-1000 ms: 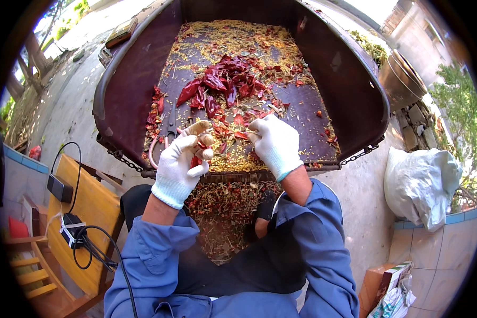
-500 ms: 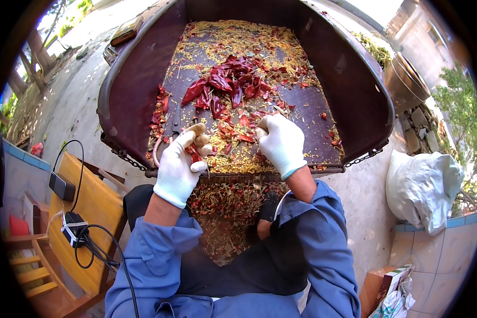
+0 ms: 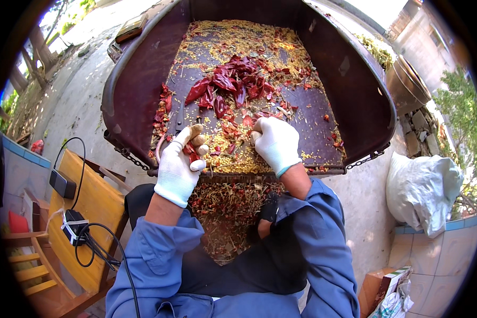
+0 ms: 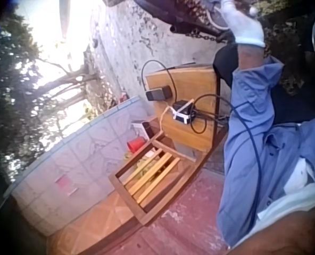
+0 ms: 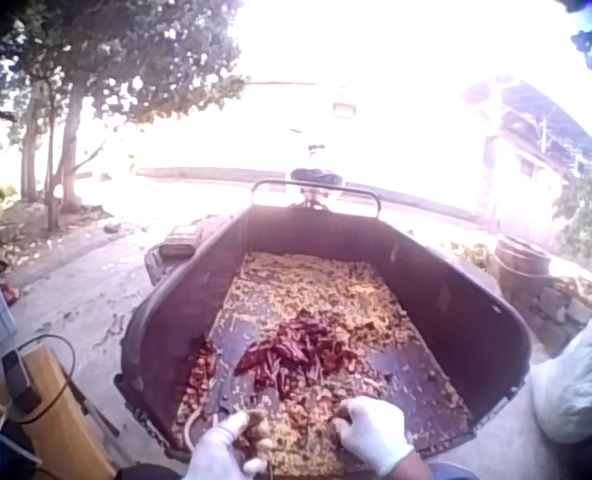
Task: The person cleans dried red peppers by hand and with shears, removing the stems and seeds and placing the cleaned peppers into a glass bowl.
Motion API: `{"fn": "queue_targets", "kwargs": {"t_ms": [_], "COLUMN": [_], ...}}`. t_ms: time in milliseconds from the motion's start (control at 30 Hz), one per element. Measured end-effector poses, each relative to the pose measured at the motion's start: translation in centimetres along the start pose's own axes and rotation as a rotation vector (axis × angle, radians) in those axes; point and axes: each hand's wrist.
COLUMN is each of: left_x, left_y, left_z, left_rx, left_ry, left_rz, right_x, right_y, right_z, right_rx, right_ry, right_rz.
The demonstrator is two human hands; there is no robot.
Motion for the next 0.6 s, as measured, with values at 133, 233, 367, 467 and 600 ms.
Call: {"fn": "queue_targets", "kwargs": {"t_ms": [133, 233, 367, 467, 600], "left_x": [0.2, 0.4, -0.4, -0.3, -0.4], "left_y": [-0.3, -0.9, 0.3, 0.7, 0.6], "left_z": [0.7, 1.4, 2.0, 1.3, 1.1], "left_rx": [-0.072, -0.077, 0.068, 0.195, 0.229], "left_ry": [0.027, 0.125, 0.186, 0.169, 0.126], "left_rz": [-0.029, -0.022, 0.075, 0.082, 0.092], "right_x": [0.0, 1.7, 1.5, -1.2, -3.0], "right_y": [2.2, 3.2, 3.5, 3.1, -0.6], "right_z": [1.2, 3.6, 5.1, 4.2, 2.5], "right_rx": [-0.421, -0.609, -0.741, -0.529, -0.142], "right_ry": [-0.210, -0.113, -0.095, -0.076, 0.069], "right_rz": [0.257, 0.344, 0.461, 0.219, -0.017]}}
Point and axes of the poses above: each hand's wrist, its own x-axis away from the middle knuckle, its own y-axis out of the back of the hand, z = x × y, and after that the axes turned 15 degrees about -y, right-handed
